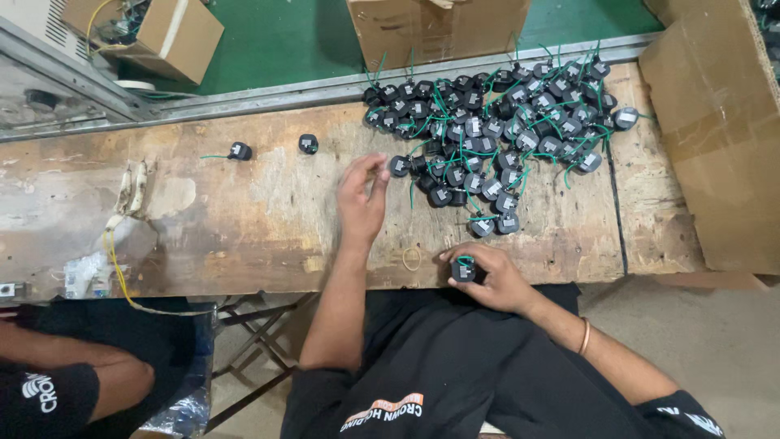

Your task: The person sits at a factory workbench and handles black plug-shaped components with green wires one at a time, picking each from a large pile, working on it with both hands, and setting it back on the bench. A coworker beside them uses pliers on similar components.

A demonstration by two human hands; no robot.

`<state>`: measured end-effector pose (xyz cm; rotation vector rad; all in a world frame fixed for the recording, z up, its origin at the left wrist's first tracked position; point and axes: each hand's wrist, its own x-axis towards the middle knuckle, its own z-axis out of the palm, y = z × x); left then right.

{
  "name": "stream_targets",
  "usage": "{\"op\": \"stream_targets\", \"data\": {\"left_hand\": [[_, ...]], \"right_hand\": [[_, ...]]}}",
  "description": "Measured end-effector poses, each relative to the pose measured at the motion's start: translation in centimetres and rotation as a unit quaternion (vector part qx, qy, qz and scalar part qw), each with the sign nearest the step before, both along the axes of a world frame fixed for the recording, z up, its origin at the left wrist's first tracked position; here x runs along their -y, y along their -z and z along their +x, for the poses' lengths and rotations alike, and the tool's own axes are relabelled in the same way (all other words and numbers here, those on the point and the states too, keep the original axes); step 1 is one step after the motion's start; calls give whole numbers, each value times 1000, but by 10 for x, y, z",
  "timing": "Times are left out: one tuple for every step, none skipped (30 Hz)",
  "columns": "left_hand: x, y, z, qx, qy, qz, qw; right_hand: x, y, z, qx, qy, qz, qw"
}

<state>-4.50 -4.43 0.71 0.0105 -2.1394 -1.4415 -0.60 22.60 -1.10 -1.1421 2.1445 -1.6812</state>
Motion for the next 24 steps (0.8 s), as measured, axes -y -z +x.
{"op": "stream_targets", "data": {"left_hand": [[2, -3, -11, -11, -6, -107, 994], [2, -4, -18, -22, -12, -212, 977], [0, -3, -19, -9, -5, -207, 978], [-1, 0, -19, 5, 3, -202, 979], [-3, 2, -16, 22, 12, -195, 980], [-3, 5, -13, 18, 8, -184, 983], [0, 7, -8, 16, 3, -172, 985], [3, 8, -4, 15, -3, -161, 987], [3, 9, 1, 18, 9, -119, 993], [3, 8, 7, 18, 20, -78, 997], [2, 6, 14, 19, 30, -37, 999], [-2, 4, 24, -26, 54, -19, 998], [-10, 2, 34, -70, 81, -3, 994], [-20, -1, 43, -70, 131, 15, 989], [-32, -4, 50, -69, 181, 35, 981], [-44, -6, 53, -89, 208, -10, 974], [-56, -8, 55, -111, 234, -55, 964], [-67, -10, 53, -92, 245, -50, 964], [-75, -11, 53, -74, 256, -45, 963], [-80, -13, 53, -57, 267, -40, 961], [-83, -13, 53, -56, 262, -44, 962], [-86, -13, 54, -55, 258, -47, 964], [-88, -13, 56, -53, 253, -50, 965], [-91, -11, 59, -63, 237, -39, 969]], "right_hand": [[1, -2, 0, -34, 0, 2, 999], [1, -3, -1, -68, 2, 4, 998], [0, -4, -1, -72, 15, -3, 997], [-2, -4, -1, -74, 29, -10, 997], [-4, -3, -1, -74, 44, -17, 996], [-5, -2, -2, -82, 58, -29, 995], [-7, -1, -2, -89, 71, -41, 993], [-8, 0, -2, -96, 82, -53, 991], [-8, 1, -2, -65, 77, -34, 994], [-9, 3, -2, -36, 71, -16, 997], [-8, 4, -2, -7, 64, 3, 998], [-7, 6, -2, 3, 65, -3, 998], [-6, 8, -2, 14, 69, -10, 997], [-5, 10, -2, 25, 73, -17, 997], [-6, 14, -2, 5, 78, -4, 997], [-7, 19, -2, -15, 82, 11, 996], [-8, 24, -2, -37, 85, 25, 995], [-10, 31, -2, -41, 72, 27, 996], [-13, 38, -2, -47, 59, 28, 997], [-15, 46, -2, -53, 45, 30, 997], [-17, 53, -1, -18, 50, 70, 996], [-20, 59, -1, 19, 55, 110, 992], [-21, 64, 0, 56, 58, 150, 985], [-22, 66, 1, 38, 73, 139, 987]]}}
